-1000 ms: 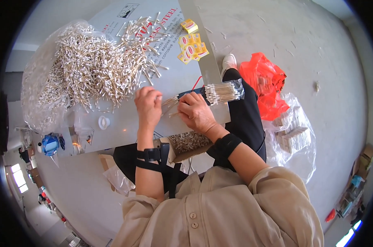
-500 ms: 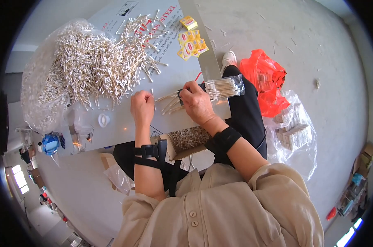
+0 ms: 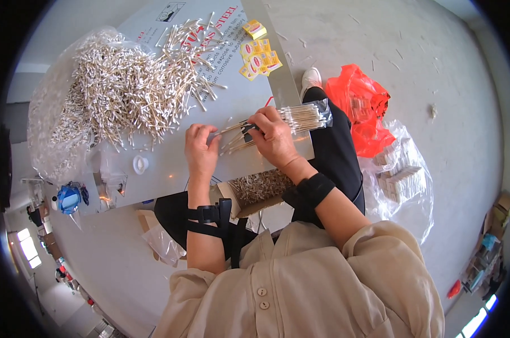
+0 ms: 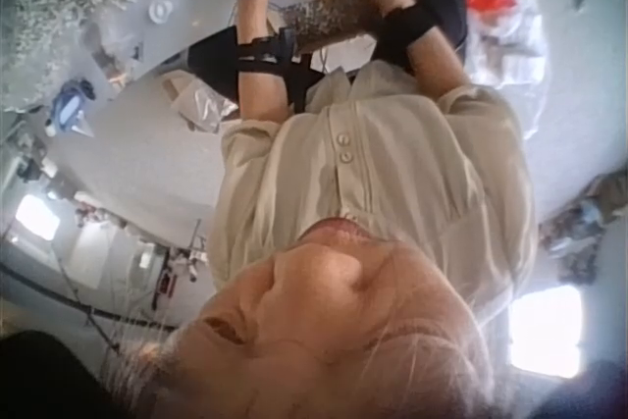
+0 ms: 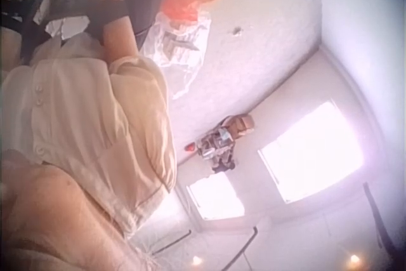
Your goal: The recorder is packaging individual cotton swabs into small plastic bags and applying labels.
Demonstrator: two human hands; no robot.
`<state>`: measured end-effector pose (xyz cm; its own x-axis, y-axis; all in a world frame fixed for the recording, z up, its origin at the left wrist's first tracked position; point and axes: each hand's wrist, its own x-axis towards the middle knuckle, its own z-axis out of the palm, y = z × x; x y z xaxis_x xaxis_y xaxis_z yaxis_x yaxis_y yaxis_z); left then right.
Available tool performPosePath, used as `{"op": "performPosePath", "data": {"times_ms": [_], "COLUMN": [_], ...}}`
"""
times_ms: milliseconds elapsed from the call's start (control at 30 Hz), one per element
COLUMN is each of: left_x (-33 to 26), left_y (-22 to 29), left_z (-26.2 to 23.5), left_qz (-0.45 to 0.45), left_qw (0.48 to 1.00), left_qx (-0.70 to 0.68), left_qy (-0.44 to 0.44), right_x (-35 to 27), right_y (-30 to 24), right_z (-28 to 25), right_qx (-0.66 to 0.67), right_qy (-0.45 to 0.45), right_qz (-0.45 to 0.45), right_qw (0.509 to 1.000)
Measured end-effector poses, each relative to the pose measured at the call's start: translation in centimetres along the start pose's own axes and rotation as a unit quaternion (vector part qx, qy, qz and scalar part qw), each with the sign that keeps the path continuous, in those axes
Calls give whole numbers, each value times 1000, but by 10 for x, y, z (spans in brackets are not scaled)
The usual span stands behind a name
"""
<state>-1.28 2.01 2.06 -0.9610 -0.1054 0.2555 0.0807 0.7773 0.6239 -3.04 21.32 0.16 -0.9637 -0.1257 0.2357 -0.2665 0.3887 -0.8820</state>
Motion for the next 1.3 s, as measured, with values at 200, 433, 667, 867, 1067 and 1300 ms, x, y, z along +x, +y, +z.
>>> {"op": "performPosePath", "data": {"times_ms": [200,433,667,867,1067,1300], "left_x": [5,5,-28,-15,10,28], "left_y": [-5,-11,2,-20,-13,-14], "left_z": [8,-1,-37,-11,6,4], "left_qz": [61,-30,-55,-105,-32,-24], "left_qw": [994,992,954,994,993,994], "left_qx": [81,-124,-194,-40,104,93], "left_qy": [-45,-14,-224,-12,-42,-61], "right_x": [2,-1,13,11,-1,-1], "right_y": [-4,2,-4,-13,-7,-5], "right_z": [9,9,-12,-16,-11,-7], "right_qx": [-104,-27,57,-35,-105,-66], "right_qy": [-35,13,-68,-98,-156,-126], "right_qz": [-42,-33,94,-76,-107,-115], "right_qw": [993,999,992,992,976,983]}}
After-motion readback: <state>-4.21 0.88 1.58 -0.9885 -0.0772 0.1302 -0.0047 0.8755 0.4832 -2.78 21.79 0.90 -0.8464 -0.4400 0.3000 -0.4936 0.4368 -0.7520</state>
